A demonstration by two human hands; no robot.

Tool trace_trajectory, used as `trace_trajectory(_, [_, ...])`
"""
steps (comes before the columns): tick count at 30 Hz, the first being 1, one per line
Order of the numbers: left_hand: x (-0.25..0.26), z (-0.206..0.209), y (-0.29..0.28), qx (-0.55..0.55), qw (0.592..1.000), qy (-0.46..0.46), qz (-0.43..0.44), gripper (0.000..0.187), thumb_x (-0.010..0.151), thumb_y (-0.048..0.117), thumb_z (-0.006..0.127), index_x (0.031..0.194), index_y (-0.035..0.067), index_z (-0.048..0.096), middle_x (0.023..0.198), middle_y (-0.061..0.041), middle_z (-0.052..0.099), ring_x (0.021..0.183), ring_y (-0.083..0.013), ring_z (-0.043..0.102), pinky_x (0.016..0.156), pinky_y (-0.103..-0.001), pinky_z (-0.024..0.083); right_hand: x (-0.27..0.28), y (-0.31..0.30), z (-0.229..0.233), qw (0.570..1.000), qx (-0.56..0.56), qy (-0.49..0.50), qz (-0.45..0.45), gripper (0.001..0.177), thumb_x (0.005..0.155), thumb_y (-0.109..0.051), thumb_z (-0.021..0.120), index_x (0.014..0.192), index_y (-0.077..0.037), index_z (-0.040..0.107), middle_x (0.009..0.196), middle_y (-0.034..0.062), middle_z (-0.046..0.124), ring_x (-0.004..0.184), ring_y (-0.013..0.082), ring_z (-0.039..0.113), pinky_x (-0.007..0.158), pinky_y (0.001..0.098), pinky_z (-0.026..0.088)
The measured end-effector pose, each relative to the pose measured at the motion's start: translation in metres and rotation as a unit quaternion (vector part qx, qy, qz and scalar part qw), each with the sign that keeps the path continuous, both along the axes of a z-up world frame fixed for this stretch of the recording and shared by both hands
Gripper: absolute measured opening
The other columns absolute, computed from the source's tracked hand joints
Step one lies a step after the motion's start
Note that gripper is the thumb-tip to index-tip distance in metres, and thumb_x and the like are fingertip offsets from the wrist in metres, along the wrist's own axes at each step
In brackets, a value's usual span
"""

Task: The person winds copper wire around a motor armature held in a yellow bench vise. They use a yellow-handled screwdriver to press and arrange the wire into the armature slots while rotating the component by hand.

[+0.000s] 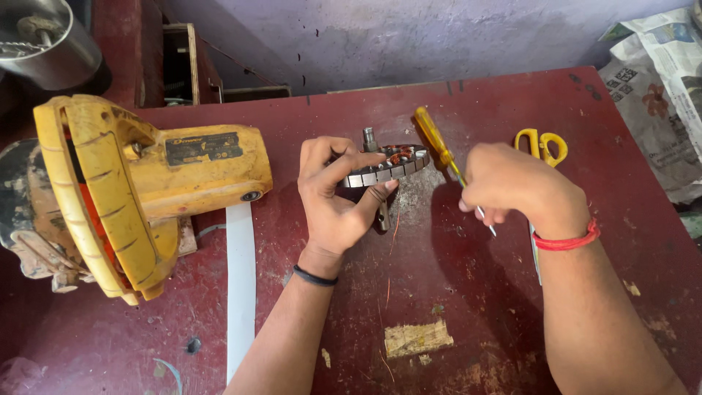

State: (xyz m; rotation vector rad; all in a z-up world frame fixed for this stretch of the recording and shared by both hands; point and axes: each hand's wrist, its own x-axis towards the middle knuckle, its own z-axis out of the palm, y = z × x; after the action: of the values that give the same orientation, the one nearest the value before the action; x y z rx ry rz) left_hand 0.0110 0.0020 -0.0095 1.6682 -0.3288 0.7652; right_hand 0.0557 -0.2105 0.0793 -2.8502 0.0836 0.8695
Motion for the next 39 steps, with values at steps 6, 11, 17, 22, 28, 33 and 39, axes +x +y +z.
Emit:
trace_trajectory(6, [-0.007,0.011,0.000,0.090,0.989,-0.104,0.059,0.033,0.071,0.008,0.077,0.104,0.010,0.072,0.109,-0.005,0.068,0.110,-0.0270,0.059,0.100,-0.041,0.046,-0.017,0.016,0.031,1.000,0.005,-0.016,0.011,0.045,0.083,-0.037,0.078,0.072,0.007,0.076,0.064,0.0188,0.077,0.055,0.0253,0.074,0.056,0.0376,0.057])
trace_trajectory(11, [-0.008,0.014,-0.002,0.106,0.987,-0.113,0.052,0.040,0.072,0.002,0.072,0.112,0.010,0.071,0.108,-0.004,0.069,0.106,-0.0266,0.063,0.098,-0.039,0.047,-0.035,0.044,0.045,0.983,0.183,0.012,0.024,0.045,0.090,-0.042,0.066,0.084,0.001,0.077,0.064,0.0144,0.079,0.053,0.0206,0.077,0.049,0.0344,0.059])
trace_trajectory(17, [-0.004,0.013,-0.002,0.113,0.989,-0.086,0.027,0.044,0.072,0.000,0.069,0.114,0.011,0.071,0.110,-0.002,0.072,0.103,-0.0251,0.064,0.096,-0.038,0.047,-0.040,0.061,0.030,0.978,0.196,-0.062,0.020,0.041,0.093,-0.035,0.063,0.081,0.003,0.073,0.065,0.0148,0.076,0.053,0.0235,0.075,0.051,0.0364,0.057])
trace_trajectory(22, [-0.005,0.018,0.001,0.117,0.988,-0.100,0.011,0.043,0.074,0.003,0.072,0.116,0.011,0.070,0.113,-0.005,0.070,0.104,-0.0271,0.062,0.095,-0.037,0.046,-0.039,0.046,0.017,0.946,0.150,-0.214,0.192,0.013,0.074,-0.004,0.066,0.066,0.007,0.067,0.065,0.0264,0.066,0.062,0.0431,0.065,0.055,0.0494,0.048])
trace_trajectory(28, [-0.004,0.018,-0.003,0.118,0.989,-0.086,-0.006,0.047,0.070,0.003,0.069,0.117,0.007,0.071,0.112,-0.006,0.071,0.104,-0.0269,0.062,0.095,-0.039,0.046,-0.047,0.046,-0.008,0.940,0.089,-0.192,0.266,0.011,0.068,-0.001,0.066,0.060,0.006,0.063,0.064,0.0287,0.062,0.067,0.0464,0.064,0.060,0.0541,0.049])
trace_trajectory(33, [-0.002,0.015,-0.003,0.122,0.988,-0.087,0.028,0.041,0.075,0.019,0.086,0.113,0.011,0.072,0.111,-0.003,0.072,0.101,-0.0246,0.062,0.093,-0.037,0.046,-0.063,0.055,-0.007,0.932,0.100,-0.147,0.316,0.005,0.063,0.000,0.064,0.062,0.005,0.062,0.061,0.0260,0.061,0.060,0.0435,0.063,0.056,0.0521,0.049])
trace_trajectory(39, [-0.001,0.016,-0.005,0.110,0.992,-0.064,0.024,0.041,0.071,0.013,0.083,0.111,0.011,0.073,0.108,-0.003,0.071,0.101,-0.0245,0.063,0.093,-0.037,0.047,-0.082,0.065,0.024,0.930,0.135,-0.015,0.341,0.015,0.075,-0.008,0.067,0.062,-0.002,0.066,0.061,0.0213,0.062,0.058,0.0393,0.061,0.057,0.0496,0.047])
